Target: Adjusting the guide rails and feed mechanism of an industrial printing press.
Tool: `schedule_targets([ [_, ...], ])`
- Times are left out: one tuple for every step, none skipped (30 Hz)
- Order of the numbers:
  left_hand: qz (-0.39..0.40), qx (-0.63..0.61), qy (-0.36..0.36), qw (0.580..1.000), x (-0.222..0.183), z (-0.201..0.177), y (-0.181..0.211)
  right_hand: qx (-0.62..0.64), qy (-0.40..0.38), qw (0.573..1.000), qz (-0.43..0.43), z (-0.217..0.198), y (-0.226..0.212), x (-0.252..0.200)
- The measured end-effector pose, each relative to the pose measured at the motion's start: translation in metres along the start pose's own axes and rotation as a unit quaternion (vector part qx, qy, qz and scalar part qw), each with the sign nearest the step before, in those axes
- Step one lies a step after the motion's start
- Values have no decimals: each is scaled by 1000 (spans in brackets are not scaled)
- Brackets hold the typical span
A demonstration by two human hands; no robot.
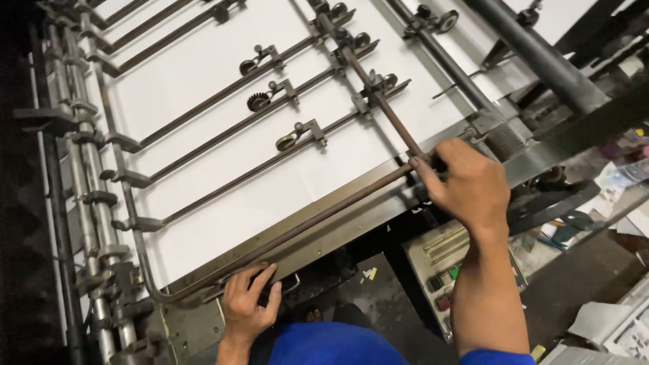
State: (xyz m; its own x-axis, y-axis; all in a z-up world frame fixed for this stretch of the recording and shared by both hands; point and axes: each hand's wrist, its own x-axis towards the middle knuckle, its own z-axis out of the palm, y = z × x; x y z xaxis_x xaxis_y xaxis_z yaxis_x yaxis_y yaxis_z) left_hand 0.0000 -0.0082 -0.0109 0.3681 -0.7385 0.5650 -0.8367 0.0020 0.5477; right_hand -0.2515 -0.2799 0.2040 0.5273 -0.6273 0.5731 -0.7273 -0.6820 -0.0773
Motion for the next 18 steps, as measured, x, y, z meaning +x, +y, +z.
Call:
schedule_targets([
  [1,12,7,1000,-2,0,-1,8,-8,1000,-5,0,-1,1],
  [8,9,3,1000,-1,0,-1,5,-5,1000,2,0,-1,1],
  [9,10,8,1000,-2,1,-1,9,-8,1000,-4,0,-1,2],
  [9,11,12,1000,-2,1,-2,13,-12,1000,-10,0,-2,2],
  [13,9,10,1000,-1,0,-1,11,-11,1000,-6,0,-1,2],
  [8,8,9,1000,0,-1,0,9,-13,1000,-6,1,-1,2],
  [3,8,8,1000,0,-1,1,7,-16,1000,-7,1,0,2],
  [6,6,7,1000,1,0,0,5,-15,1000,-4,1,0,2],
  [2,4,6,1000,0,0,0,3,-16,1000,-5,2,0,2],
  [-1,3,6,1000,-1,1,-1,1,-17,1000,-7,2,1,1],
  [0,3,5,1000,-1,1,-1,1,-17,1000,-6,2,1,1],
  [-3,5,4,1000,-2,1,-1,2,-16,1000,-9,2,1,1],
  [-6,8,4,1000,-2,1,-1,3,-15,1000,-12,2,1,1],
  [-6,8,4,1000,-4,2,-3,4,-15,1000,-12,2,0,1],
  [-8,12,-2,1000,-5,3,-5,0,-21,1000,-5,1,0,2],
  [-10,16,-7,1000,-7,5,-7,-4,-28,1000,2,1,-1,2],
  [-9,16,-7,1000,-9,5,-8,-4,-28,1000,2,1,-2,2],
  [-16,20,-11,1000,-10,5,-9,-7,-33,999,7,1,-2,3],
])
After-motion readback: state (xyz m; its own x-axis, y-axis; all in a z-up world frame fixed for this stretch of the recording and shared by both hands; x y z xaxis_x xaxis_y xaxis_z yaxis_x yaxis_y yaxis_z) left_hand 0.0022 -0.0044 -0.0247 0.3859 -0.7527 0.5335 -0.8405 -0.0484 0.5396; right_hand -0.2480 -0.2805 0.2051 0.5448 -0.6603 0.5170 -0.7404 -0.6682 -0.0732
